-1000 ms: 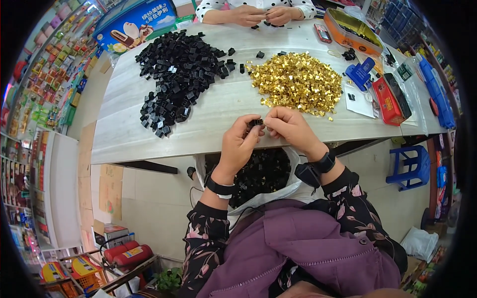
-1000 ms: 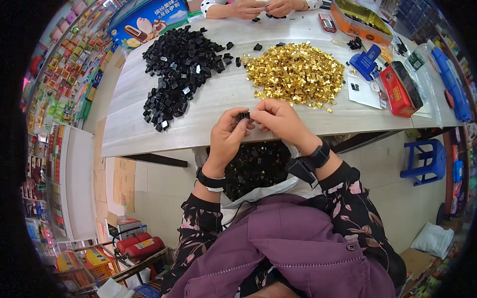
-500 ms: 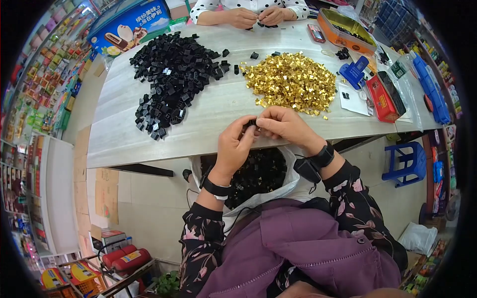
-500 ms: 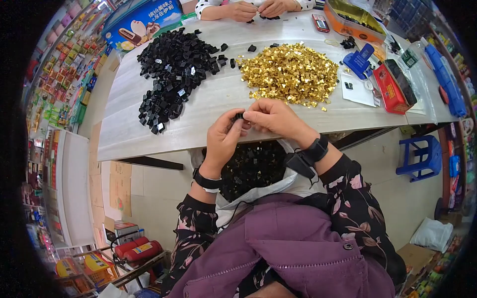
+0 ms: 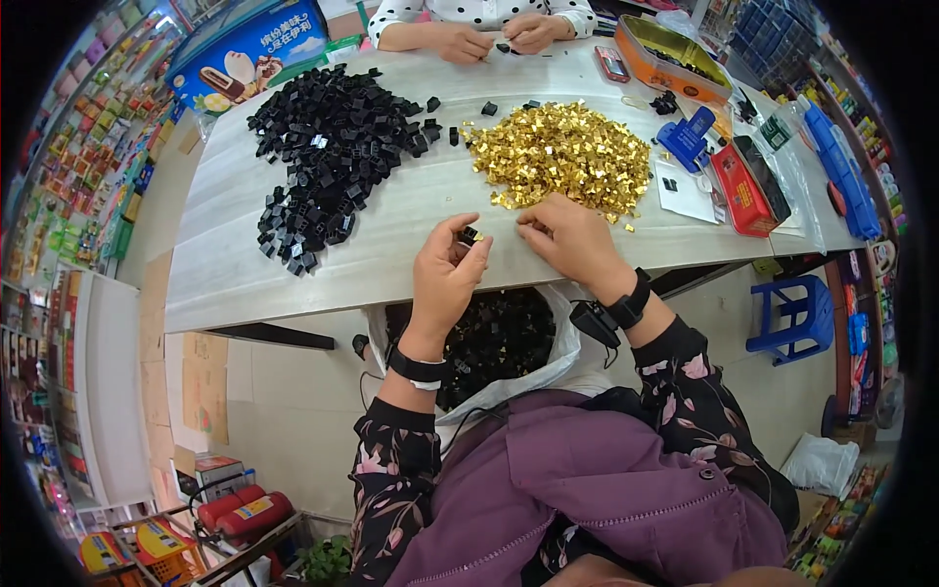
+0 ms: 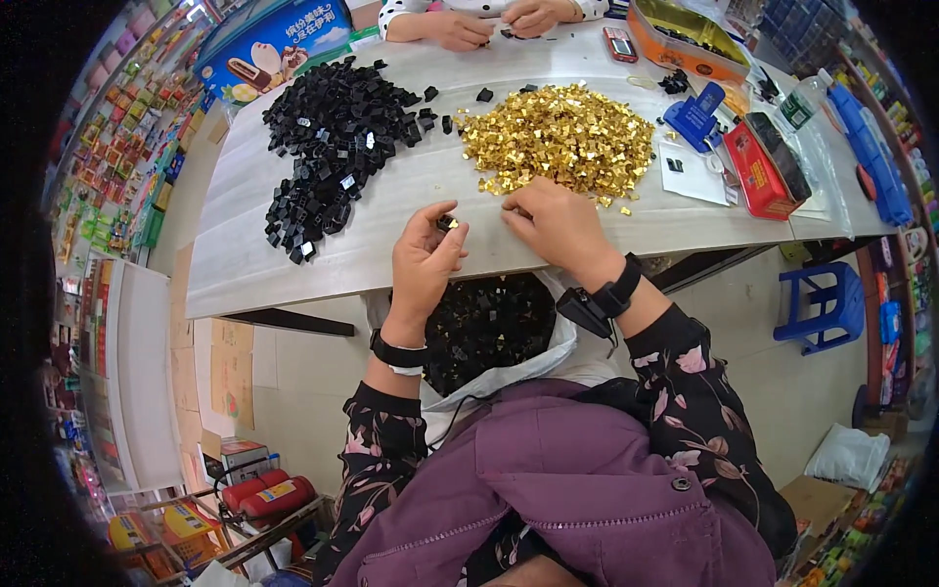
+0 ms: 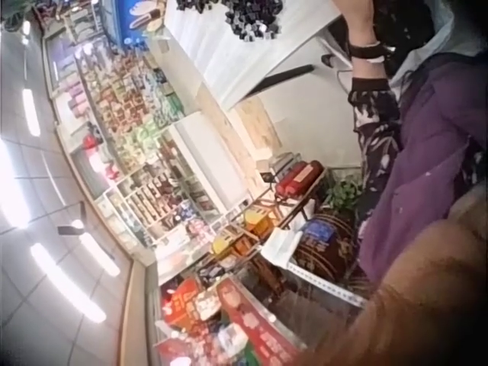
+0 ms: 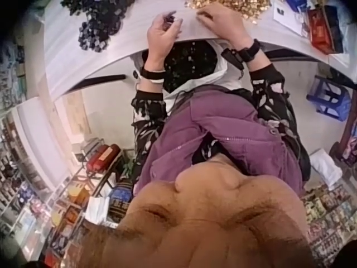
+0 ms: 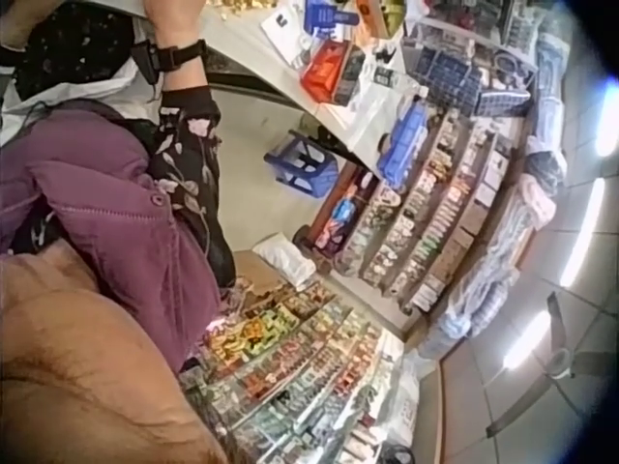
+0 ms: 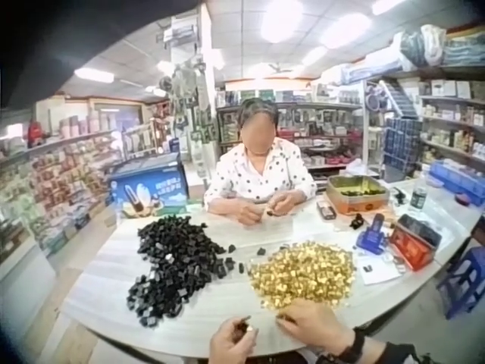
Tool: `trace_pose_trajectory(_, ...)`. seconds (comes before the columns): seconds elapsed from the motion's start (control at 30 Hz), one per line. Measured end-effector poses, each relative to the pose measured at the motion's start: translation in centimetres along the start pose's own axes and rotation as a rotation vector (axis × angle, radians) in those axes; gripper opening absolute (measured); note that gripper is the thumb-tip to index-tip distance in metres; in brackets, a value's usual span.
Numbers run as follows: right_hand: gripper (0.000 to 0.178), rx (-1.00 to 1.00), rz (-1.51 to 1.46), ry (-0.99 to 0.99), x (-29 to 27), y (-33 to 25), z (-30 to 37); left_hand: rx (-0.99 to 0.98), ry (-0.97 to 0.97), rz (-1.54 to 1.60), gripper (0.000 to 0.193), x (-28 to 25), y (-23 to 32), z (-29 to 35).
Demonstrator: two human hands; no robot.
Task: The person picks up a black plastic piece and a gold metal piece by hand, fits the gold piece into the black piece, and drops the assembled unit into a white bag, repeating the process.
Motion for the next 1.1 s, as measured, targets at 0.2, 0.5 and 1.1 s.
trace_pose_trajectory(0.2,0.012,-0.03,-0.018,-0.026,0.6,-0.8,-0.5,0.002,0.006,0.083,0.029,0.1,0.2,0.3)
trace_pose_trajectory(0.5,0.012,0.05,-0.331,-0.159,1.0,1.0,0.3,-0.107,-0.066,-0.008,0.025,0.3,-0.1,0.4)
trace_pose_trajectory(1.1,0.016,0.426,-1.135,-0.405,4.3,-0.9,0.1,0.011,-0.168,-0.071,0.023,0.9,0.0,0.5)
Point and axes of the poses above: each hand's wrist, its own z-axis away from the middle knuckle, its own x-axis out of the palm, y = z × x, the point moved 9 cm from there along -z, towards the middle knuckle, and after that the axes turned 5 degrees about x, right-handed, at the moved point
